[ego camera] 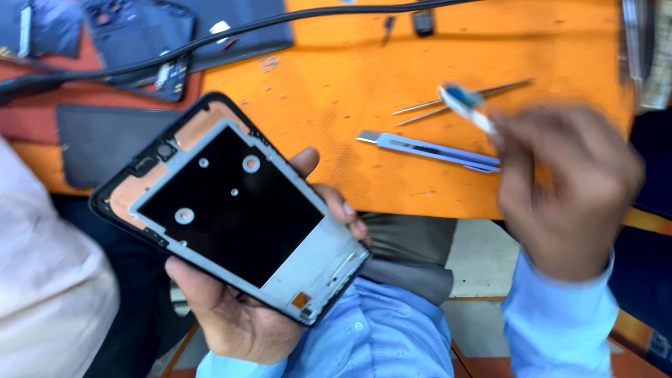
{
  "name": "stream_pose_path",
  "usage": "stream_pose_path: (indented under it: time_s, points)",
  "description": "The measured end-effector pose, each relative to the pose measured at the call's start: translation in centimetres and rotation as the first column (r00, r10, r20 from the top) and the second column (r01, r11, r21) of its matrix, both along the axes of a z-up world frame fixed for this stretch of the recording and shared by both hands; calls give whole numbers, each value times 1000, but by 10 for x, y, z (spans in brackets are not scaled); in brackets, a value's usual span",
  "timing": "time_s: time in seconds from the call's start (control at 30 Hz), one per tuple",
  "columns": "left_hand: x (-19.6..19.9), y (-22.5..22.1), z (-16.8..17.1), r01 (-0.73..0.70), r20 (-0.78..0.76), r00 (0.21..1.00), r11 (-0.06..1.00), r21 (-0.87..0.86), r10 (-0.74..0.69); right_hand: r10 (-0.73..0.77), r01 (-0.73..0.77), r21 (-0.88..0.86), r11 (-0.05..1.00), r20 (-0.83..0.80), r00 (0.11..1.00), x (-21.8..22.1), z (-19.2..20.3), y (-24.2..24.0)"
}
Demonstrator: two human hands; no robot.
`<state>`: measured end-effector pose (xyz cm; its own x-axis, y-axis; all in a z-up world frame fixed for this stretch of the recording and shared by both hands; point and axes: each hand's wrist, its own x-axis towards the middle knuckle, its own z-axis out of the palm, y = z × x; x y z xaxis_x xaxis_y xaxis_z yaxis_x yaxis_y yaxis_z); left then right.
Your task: The person disassembles a phone by removing internal components, handles a replacement screen and battery, and attempts to reassemble the device using a cable at a repair bench.
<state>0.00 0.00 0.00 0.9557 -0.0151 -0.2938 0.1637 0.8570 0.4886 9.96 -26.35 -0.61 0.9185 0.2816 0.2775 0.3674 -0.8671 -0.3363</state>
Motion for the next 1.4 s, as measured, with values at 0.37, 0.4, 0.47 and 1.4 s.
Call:
stream_pose_path:
  time_s: [0.37,0.4,0.47,1.4]
  points:
    - [-5,-5,-55,73,14,997,997,-5,-72,-253,254,59,965,-26,967,-13,55,-57]
    - [-5,-7,-62,65,32,997,997,33,-66,-289,292,58,955,-59,956,-17,54,-58]
    - [-6,-13,-65,37,-1,999,987,154,-38,-403,407,4,914,-129,906,-30,52,-58]
    - [-3,-33,-5,471,-51,835,664,581,-547,622,-681,-65,729,-353,699,-5,72,-20]
